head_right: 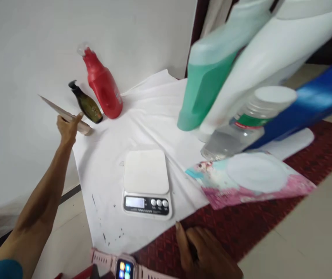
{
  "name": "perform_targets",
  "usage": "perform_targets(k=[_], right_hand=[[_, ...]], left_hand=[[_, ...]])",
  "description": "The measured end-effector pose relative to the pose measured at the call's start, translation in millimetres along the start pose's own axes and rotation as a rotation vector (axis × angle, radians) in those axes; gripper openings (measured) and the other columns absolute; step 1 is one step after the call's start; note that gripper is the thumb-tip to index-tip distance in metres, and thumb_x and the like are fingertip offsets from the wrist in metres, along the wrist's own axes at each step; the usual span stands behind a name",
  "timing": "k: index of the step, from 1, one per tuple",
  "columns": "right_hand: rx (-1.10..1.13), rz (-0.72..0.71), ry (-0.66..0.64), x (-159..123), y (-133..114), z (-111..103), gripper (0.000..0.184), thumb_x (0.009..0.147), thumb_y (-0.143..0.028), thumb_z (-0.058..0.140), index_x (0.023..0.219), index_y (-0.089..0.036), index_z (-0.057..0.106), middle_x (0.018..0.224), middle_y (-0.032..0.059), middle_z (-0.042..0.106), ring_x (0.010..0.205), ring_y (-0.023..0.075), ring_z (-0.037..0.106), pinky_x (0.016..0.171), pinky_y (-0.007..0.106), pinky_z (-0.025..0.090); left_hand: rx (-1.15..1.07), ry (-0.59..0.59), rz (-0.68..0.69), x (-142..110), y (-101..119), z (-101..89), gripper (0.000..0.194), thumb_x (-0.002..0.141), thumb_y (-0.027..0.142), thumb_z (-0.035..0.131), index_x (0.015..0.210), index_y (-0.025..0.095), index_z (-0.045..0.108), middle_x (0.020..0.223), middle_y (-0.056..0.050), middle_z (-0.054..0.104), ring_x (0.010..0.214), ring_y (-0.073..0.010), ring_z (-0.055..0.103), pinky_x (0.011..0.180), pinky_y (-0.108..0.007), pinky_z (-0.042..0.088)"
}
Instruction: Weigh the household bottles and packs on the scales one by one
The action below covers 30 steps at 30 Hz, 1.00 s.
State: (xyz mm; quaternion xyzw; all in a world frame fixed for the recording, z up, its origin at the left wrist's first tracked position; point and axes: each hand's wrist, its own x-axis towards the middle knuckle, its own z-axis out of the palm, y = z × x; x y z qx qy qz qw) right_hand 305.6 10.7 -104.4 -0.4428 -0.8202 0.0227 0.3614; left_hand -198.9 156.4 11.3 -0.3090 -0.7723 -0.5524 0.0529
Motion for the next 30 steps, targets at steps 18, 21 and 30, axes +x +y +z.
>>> perform_targets(k=[18, 21, 30], right_hand=[[0.263, 0.207, -0.142, 4, -17, -18, 0.04, 0.102, -0.032, 0.069, 0.066, -0.022, 0.053, 0.063, -0.0029, 0.056, 0.059, 0.0135, 0.05, 0.06, 0.03, 0.033], [0.363, 0.109, -0.125, 0, -32, -29, 0.02, 0.1, -0.029, 0.073, 0.083, -0.021, 0.066, 0.08, 0.0013, 0.069, 0.075, 0.0182, 0.061, 0.073, 0.032, 0.046], [0.401, -0.112, -0.309, -38, -98, -29, 0.05, 0.089, -0.032, 0.09, 0.13, -0.015, 0.067, 0.125, 0.0153, 0.073, 0.11, 0.0309, 0.063, 0.091, 0.044, 0.05]], left_hand=[[-0.298, -0.745, 0.414, -231, 120, -14.9, 0.076, 0.057, 0.083, 0.094, 0.102, 0.03, 0.063, 0.106, -0.005, 0.071, 0.107, -0.0328, 0.073, 0.092, -0.054, 0.059], [-0.276, -0.754, 0.421, -228, 116, -3.1, 0.075, 0.054, 0.083, 0.095, 0.1, 0.036, 0.061, 0.102, -0.002, 0.069, 0.107, -0.0337, 0.069, 0.092, -0.054, 0.056], [-0.277, -0.779, 0.376, -228, 112, -36.6, 0.119, 0.05, 0.085, 0.095, 0.147, 0.035, 0.046, 0.155, -0.012, 0.055, 0.136, -0.0373, 0.062, 0.109, -0.052, 0.056]])
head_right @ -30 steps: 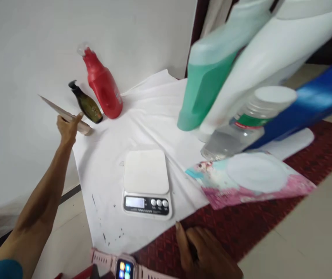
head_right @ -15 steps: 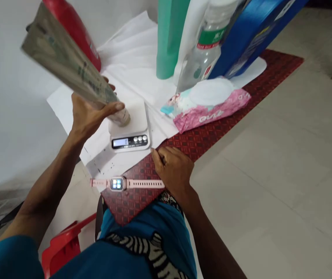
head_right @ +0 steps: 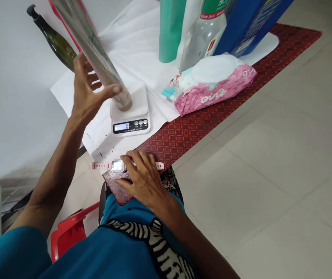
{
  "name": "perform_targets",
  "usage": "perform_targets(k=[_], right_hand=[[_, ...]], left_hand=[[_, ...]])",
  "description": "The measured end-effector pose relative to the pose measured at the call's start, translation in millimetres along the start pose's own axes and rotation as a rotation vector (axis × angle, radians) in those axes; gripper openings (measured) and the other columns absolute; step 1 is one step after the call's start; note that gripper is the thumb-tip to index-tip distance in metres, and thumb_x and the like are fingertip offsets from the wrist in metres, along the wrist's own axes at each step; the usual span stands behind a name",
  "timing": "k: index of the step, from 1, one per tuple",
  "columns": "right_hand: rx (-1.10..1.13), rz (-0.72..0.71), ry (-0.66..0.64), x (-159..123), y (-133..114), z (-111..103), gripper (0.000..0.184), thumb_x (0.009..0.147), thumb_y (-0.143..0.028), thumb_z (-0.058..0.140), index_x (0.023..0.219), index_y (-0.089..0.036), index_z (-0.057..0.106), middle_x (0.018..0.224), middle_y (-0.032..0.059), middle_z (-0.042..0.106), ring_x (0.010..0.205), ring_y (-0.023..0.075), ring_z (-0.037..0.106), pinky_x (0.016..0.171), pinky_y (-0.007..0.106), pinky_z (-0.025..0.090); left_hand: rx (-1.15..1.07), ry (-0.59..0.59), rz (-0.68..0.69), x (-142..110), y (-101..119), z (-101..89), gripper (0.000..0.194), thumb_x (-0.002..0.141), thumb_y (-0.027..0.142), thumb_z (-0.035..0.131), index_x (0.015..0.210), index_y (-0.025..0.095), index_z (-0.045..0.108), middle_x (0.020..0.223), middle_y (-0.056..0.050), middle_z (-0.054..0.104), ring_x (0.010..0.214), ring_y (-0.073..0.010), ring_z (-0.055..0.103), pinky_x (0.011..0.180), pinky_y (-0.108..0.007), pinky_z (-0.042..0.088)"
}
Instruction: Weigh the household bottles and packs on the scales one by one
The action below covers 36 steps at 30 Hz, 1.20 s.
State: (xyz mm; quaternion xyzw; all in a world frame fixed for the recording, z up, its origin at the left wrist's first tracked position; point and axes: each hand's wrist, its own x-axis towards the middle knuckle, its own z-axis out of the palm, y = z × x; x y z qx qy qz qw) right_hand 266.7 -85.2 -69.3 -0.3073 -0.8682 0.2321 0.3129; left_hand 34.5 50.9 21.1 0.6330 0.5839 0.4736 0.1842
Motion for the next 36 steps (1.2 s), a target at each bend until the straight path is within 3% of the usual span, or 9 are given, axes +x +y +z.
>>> perform_targets(k=[7, 13, 16, 18, 21, 24, 29, 33, 36], right_hand=[[-0.042, -0.024, -0.073, 11, 4, 10, 0.043, 0.09, -0.034, 0.09, 0.123, -0.016, 0.069, 0.124, 0.0127, 0.072, 0.113, 0.0307, 0.06, 0.09, 0.044, 0.043], [0.032, 0.04, -0.128, 20, 4, 12, 0.037, 0.089, -0.032, 0.091, 0.116, -0.017, 0.071, 0.122, 0.0108, 0.072, 0.115, 0.0295, 0.059, 0.094, 0.043, 0.04], [0.069, 0.095, -0.194, 26, 3, 10, 0.037, 0.087, -0.034, 0.092, 0.113, -0.018, 0.071, 0.123, 0.0094, 0.071, 0.116, 0.0293, 0.057, 0.096, 0.044, 0.04], [0.094, 0.13, -0.241, 29, 2, 7, 0.035, 0.087, -0.034, 0.091, 0.111, -0.019, 0.071, 0.124, 0.008, 0.07, 0.118, 0.0287, 0.056, 0.098, 0.044, 0.04], [0.121, 0.167, -0.281, 32, 2, 5, 0.032, 0.088, -0.033, 0.089, 0.11, -0.02, 0.069, 0.125, 0.0066, 0.068, 0.12, 0.0276, 0.055, 0.101, 0.044, 0.039], [0.155, 0.182, -0.293, 31, 4, 6, 0.032, 0.089, -0.033, 0.086, 0.111, -0.02, 0.068, 0.127, 0.0062, 0.066, 0.12, 0.0269, 0.053, 0.104, 0.044, 0.038], [0.22, 0.16, -0.309, 32, 9, 8, 0.031, 0.091, -0.035, 0.082, 0.115, -0.022, 0.067, 0.128, 0.0061, 0.064, 0.122, 0.0268, 0.051, 0.107, 0.045, 0.038], [0.228, 0.126, -0.326, 35, 11, 8, 0.031, 0.09, -0.035, 0.082, 0.114, -0.021, 0.067, 0.128, 0.0063, 0.064, 0.122, 0.0272, 0.052, 0.111, 0.046, 0.039], [0.218, 0.117, -0.329, 37, 11, 7, 0.03, 0.09, -0.037, 0.082, 0.112, -0.02, 0.069, 0.127, 0.0066, 0.066, 0.123, 0.0273, 0.053, 0.114, 0.047, 0.041]], left_hand=[[0.042, 0.091, -0.014, -26, -28, -48.3, 0.102, 0.067, 0.085, 0.087, 0.148, 0.036, 0.048, 0.15, -0.011, 0.061, 0.138, -0.037, 0.063, 0.118, -0.058, 0.052], [0.076, 0.081, 0.049, -9, -23, -53.4, 0.11, 0.065, 0.088, 0.086, 0.151, 0.032, 0.046, 0.153, -0.016, 0.058, 0.138, -0.0384, 0.063, 0.115, -0.061, 0.053], [0.115, -0.008, 0.03, 6, -9, -40.7, 0.117, 0.056, 0.077, 0.097, 0.152, 0.031, 0.048, 0.159, -0.019, 0.055, 0.14, -0.0419, 0.061, 0.111, -0.06, 0.056], [0.1, -0.074, -0.034, 12, 1, -29.4, 0.106, 0.057, 0.069, 0.1, 0.144, 0.027, 0.056, 0.153, -0.018, 0.061, 0.132, -0.0405, 0.067, 0.105, -0.058, 0.06], [0.039, -0.135, -0.129, 14, 13, -15.5, 0.07, 0.065, 0.06, 0.097, 0.116, 0.021, 0.069, 0.119, -0.012, 0.076, 0.104, -0.0323, 0.077, 0.088, -0.048, 0.065], [0.025, -0.082, -0.137, 18, 21, -7.4, 0.052, 0.065, 0.049, 0.098, 0.099, 0.019, 0.072, 0.096, -0.006, 0.078, 0.088, -0.0267, 0.077, 0.077, -0.039, 0.065], [-0.032, 0.077, -0.046, 65, 26, 12.7, 0.044, 0.071, 0.047, 0.093, 0.098, 0.019, 0.074, 0.097, -0.006, 0.079, 0.088, -0.0226, 0.076, 0.073, -0.032, 0.061], [-0.039, 0.029, 0.03, 114, 21, 52.0, 0.048, 0.066, 0.048, 0.095, 0.098, 0.019, 0.072, 0.102, -0.006, 0.078, 0.091, -0.0225, 0.075, 0.078, -0.034, 0.063], [-0.032, -0.046, 0.04, 132, 11, 86.6, 0.05, 0.064, 0.048, 0.094, 0.1, 0.02, 0.073, 0.105, -0.006, 0.079, 0.095, -0.0236, 0.075, 0.086, -0.038, 0.064]])
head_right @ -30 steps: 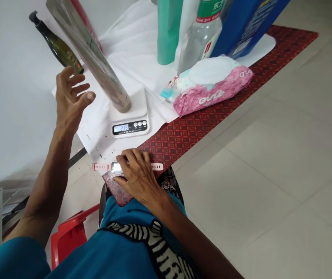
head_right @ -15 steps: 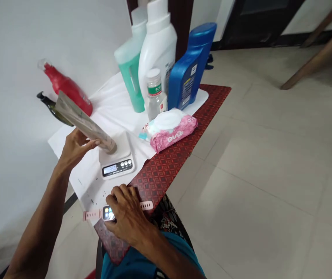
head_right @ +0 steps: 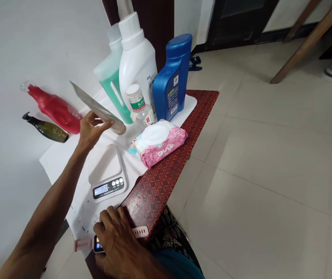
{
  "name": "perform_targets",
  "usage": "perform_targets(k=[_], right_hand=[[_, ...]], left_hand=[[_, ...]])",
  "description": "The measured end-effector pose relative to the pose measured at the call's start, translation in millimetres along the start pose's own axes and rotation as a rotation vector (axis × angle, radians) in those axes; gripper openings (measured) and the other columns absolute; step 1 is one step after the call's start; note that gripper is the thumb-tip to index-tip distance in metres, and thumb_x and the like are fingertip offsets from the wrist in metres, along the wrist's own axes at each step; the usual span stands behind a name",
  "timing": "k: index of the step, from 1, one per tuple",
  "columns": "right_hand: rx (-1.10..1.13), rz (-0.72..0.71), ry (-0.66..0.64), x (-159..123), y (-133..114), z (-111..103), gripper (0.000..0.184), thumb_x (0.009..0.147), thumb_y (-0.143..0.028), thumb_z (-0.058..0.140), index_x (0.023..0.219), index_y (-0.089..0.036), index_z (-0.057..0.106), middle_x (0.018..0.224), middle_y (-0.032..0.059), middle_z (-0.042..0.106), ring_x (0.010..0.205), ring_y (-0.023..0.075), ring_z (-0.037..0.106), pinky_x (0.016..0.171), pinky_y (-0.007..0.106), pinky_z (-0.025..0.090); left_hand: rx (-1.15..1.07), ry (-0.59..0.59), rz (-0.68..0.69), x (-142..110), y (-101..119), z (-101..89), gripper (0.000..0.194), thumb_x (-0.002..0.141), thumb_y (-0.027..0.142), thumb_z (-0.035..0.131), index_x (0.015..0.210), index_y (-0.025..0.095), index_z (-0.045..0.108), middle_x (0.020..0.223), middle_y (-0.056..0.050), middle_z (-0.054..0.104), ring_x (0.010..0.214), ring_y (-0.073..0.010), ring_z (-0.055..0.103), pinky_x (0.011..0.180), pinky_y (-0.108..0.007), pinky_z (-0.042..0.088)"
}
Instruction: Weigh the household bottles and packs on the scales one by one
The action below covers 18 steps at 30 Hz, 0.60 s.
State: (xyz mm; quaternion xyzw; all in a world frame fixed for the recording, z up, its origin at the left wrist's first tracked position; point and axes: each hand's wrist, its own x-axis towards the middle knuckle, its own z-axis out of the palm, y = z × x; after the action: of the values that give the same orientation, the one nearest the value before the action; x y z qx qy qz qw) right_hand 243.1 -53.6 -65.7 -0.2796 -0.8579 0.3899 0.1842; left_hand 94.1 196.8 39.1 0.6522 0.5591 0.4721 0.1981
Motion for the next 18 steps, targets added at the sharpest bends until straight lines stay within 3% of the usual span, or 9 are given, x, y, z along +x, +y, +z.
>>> perform_targets(k=[5, 10, 14, 18], right_hand=[[-0.02, -0.023, 0.01, 1, 1, 1, 0.031, 0.092, -0.038, 0.082, 0.112, -0.019, 0.069, 0.125, 0.0067, 0.068, 0.121, 0.027, 0.055, 0.113, 0.046, 0.044], [-0.066, -0.01, 0.04, 0, 2, 7, 0.035, 0.094, -0.043, 0.084, 0.112, -0.018, 0.068, 0.125, 0.0076, 0.068, 0.122, 0.0284, 0.056, 0.113, 0.048, 0.046], [-0.115, -0.007, 0.086, -2, 0, 9, 0.042, 0.09, -0.044, 0.09, 0.113, -0.019, 0.066, 0.124, 0.0068, 0.069, 0.117, 0.0282, 0.059, 0.105, 0.047, 0.05], [-0.089, -0.056, 0.185, -13, -3, 0, 0.057, 0.079, -0.044, 0.099, 0.118, -0.019, 0.065, 0.123, 0.0075, 0.071, 0.113, 0.0289, 0.063, 0.101, 0.046, 0.053]], left_hand=[[0.02, -0.066, -0.017, 5, -13, 35.9, 0.052, 0.064, 0.046, 0.094, 0.103, 0.02, 0.071, 0.109, -0.007, 0.079, 0.095, -0.0243, 0.074, 0.083, -0.039, 0.064], [0.059, -0.112, -0.025, 13, -14, 45.4, 0.054, 0.067, 0.05, 0.095, 0.101, 0.02, 0.066, 0.109, -0.009, 0.077, 0.098, -0.0253, 0.073, 0.087, -0.041, 0.063], [-0.001, -0.186, -0.052, 12, -17, 34.9, 0.082, 0.06, 0.055, 0.101, 0.123, 0.02, 0.063, 0.134, -0.016, 0.072, 0.115, -0.0309, 0.071, 0.095, -0.046, 0.063], [-0.009, -0.142, -0.128, -9, -36, -7.1, 0.108, 0.054, 0.066, 0.102, 0.141, 0.021, 0.057, 0.147, -0.023, 0.064, 0.117, -0.0368, 0.072, 0.092, -0.051, 0.064]])
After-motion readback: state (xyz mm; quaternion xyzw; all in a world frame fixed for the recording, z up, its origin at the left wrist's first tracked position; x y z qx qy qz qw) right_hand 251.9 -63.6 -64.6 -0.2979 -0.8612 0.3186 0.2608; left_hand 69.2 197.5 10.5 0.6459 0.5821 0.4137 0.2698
